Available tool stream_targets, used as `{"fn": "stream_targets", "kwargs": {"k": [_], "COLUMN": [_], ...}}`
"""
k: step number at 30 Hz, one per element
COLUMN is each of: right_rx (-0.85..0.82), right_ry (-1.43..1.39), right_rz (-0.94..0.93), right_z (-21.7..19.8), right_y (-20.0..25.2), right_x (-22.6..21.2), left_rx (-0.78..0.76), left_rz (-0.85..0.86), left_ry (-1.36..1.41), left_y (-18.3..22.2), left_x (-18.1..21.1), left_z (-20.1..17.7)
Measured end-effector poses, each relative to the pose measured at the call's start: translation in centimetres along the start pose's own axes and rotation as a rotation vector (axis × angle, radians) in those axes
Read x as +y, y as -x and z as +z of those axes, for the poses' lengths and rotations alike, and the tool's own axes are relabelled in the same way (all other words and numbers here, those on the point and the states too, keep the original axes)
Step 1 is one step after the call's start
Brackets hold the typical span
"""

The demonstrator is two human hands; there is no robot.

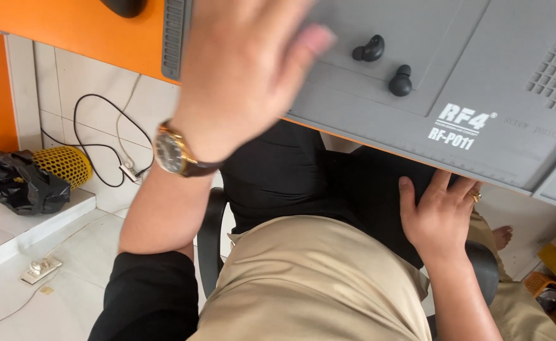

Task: Cleaning and reassembling an earbud charging case using a small blade to remove adhesive.

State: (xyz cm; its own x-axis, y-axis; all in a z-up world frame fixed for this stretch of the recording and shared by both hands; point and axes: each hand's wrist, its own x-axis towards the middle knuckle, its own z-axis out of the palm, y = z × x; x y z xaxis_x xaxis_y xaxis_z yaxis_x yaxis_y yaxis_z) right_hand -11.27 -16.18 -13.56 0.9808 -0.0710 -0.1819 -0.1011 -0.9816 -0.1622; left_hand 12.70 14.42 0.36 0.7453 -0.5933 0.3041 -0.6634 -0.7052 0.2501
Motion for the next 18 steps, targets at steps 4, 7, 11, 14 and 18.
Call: {"fn": "stream_targets", "kwargs": {"k": [4, 7, 11, 14, 18], "right_rx": [0.022, 0.005, -0.224, -0.320, 0.143], "right_ry": [0.050, 0.107, 0.160, -0.190, -0.859], "right_rz": [-0.098, -0.162, -0.167, -0.144, -0.206], "right_z": [-0.9, -2.1, -6.9, -13.2, -15.4], "right_y": [-0.3, -0.3, -1.4, -2.6, -2.1], "right_x": [-0.1, -0.2, -1.3, -4.0, -7.4], "left_rx": [-0.098, 0.003, 0.004, -0.016, -0.059], "left_rz": [0.059, 0.056, 0.026, 0.013, -0.047], "left_ry": [0.040, 0.076, 0.389, 0.674, 0.792], "left_y": [-0.7, -0.9, 0.9, 3.5, 5.9], "left_x": [1.9, 2.5, 4.1, 6.1, 8.7], "left_z": [1.9, 2.5, 1.7, 1.5, 1.4]}}
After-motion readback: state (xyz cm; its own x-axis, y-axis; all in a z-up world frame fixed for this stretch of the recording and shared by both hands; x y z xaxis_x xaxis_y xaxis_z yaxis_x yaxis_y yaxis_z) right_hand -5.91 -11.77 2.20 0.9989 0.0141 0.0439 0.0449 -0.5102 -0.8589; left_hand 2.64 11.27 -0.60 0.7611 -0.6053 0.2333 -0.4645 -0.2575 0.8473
